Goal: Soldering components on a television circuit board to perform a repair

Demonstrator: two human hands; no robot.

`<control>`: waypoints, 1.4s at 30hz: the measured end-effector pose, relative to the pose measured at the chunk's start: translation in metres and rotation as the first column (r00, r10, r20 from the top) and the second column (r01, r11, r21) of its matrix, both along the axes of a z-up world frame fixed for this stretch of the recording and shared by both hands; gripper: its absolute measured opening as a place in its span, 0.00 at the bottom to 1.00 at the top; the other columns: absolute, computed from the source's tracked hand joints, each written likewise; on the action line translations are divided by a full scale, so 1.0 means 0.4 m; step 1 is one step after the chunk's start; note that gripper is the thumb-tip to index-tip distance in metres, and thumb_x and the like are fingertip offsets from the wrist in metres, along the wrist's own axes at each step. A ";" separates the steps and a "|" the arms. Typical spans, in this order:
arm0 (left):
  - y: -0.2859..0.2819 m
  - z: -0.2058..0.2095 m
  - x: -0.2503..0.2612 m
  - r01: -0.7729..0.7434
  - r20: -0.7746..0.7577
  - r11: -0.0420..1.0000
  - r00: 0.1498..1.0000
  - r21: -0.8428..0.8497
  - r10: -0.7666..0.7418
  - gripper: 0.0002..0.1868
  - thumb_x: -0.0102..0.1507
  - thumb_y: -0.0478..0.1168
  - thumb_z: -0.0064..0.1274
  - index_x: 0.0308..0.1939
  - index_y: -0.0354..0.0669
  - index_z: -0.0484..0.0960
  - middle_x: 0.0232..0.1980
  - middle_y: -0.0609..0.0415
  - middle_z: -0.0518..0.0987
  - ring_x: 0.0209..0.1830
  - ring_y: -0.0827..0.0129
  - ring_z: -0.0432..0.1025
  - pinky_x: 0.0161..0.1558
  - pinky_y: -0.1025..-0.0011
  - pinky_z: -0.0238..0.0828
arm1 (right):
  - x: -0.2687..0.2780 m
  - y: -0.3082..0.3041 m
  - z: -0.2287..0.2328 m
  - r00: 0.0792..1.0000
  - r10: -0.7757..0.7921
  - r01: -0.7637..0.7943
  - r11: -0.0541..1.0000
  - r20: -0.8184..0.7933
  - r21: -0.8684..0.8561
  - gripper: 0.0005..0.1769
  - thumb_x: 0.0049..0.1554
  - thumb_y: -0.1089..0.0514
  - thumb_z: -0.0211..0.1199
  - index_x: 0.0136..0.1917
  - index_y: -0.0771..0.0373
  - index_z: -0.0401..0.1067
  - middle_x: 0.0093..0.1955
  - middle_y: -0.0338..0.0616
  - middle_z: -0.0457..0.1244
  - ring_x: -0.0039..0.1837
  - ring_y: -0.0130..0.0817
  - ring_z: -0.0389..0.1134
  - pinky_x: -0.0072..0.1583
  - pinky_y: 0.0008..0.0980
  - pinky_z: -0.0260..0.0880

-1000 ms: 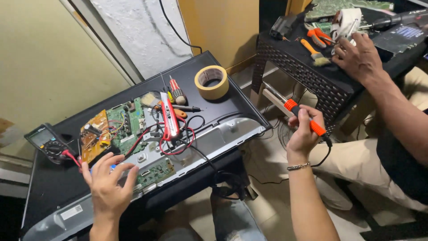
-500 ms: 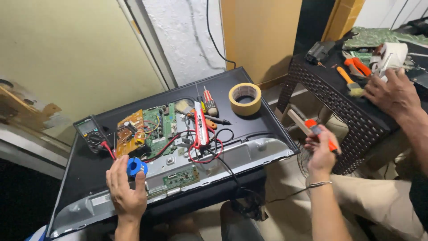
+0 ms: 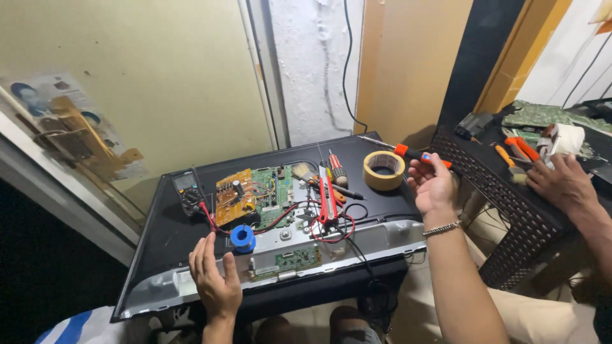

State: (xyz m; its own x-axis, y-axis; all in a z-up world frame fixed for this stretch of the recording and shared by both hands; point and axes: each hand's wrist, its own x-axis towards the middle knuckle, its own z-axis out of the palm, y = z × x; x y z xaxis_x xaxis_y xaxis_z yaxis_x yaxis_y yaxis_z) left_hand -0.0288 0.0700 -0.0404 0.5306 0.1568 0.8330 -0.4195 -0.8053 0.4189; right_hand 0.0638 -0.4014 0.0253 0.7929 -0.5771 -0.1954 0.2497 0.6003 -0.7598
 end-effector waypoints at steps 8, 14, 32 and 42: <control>0.126 0.031 -0.175 -0.083 0.062 0.996 0.994 -0.026 0.085 0.24 0.74 0.46 0.38 0.62 0.30 0.78 0.60 0.41 0.80 0.63 0.48 0.72 0.66 0.56 0.66 | 0.011 0.128 -0.033 0.998 -0.004 0.013 0.989 -0.067 0.146 0.21 0.62 0.43 0.56 0.52 0.63 0.72 0.51 0.52 0.73 0.43 0.38 0.73 0.42 0.30 0.74; 0.154 -0.030 -0.231 -0.174 0.113 0.983 0.977 -0.061 0.180 0.19 0.73 0.43 0.45 0.55 0.29 0.83 0.51 0.45 0.84 0.53 0.53 0.76 0.60 0.59 0.70 | 0.017 0.117 -0.094 0.996 -0.035 0.050 0.977 -0.079 0.205 0.17 0.60 0.44 0.57 0.50 0.58 0.74 0.41 0.35 0.69 0.36 0.26 0.66 0.36 0.23 0.67; -0.186 0.034 -0.095 0.134 -0.221 0.991 0.966 -0.007 -0.132 0.12 0.63 0.46 0.59 0.48 0.46 0.85 0.39 0.54 0.83 0.37 0.56 0.77 0.39 0.59 0.71 | -0.064 0.401 -0.009 0.914 -0.027 -0.404 -0.108 -0.404 -0.908 0.33 0.59 0.33 0.58 0.69 0.54 0.68 0.60 0.48 0.69 0.61 0.48 0.71 0.60 0.51 0.68; -0.216 0.046 -0.001 0.052 -0.413 0.995 0.907 -0.085 -0.083 0.05 0.63 0.43 0.58 0.41 0.51 0.87 0.31 0.58 0.84 0.35 0.57 0.80 0.40 0.60 0.74 | 0.096 0.372 -0.128 0.843 -0.109 -0.537 -0.161 -0.526 -0.828 0.37 0.52 0.36 0.63 0.71 0.52 0.67 0.57 0.56 0.70 0.63 0.59 0.71 0.61 0.57 0.69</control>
State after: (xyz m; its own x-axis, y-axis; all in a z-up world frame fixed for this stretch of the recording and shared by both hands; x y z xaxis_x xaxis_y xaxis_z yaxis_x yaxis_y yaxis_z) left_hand -0.0293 -0.0165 -0.0218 0.8375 0.1586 0.5229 -0.2475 -0.7430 0.6218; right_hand 0.1023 -0.2527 -0.0260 0.9778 -0.1847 0.0986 -0.1157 -0.8692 -0.4807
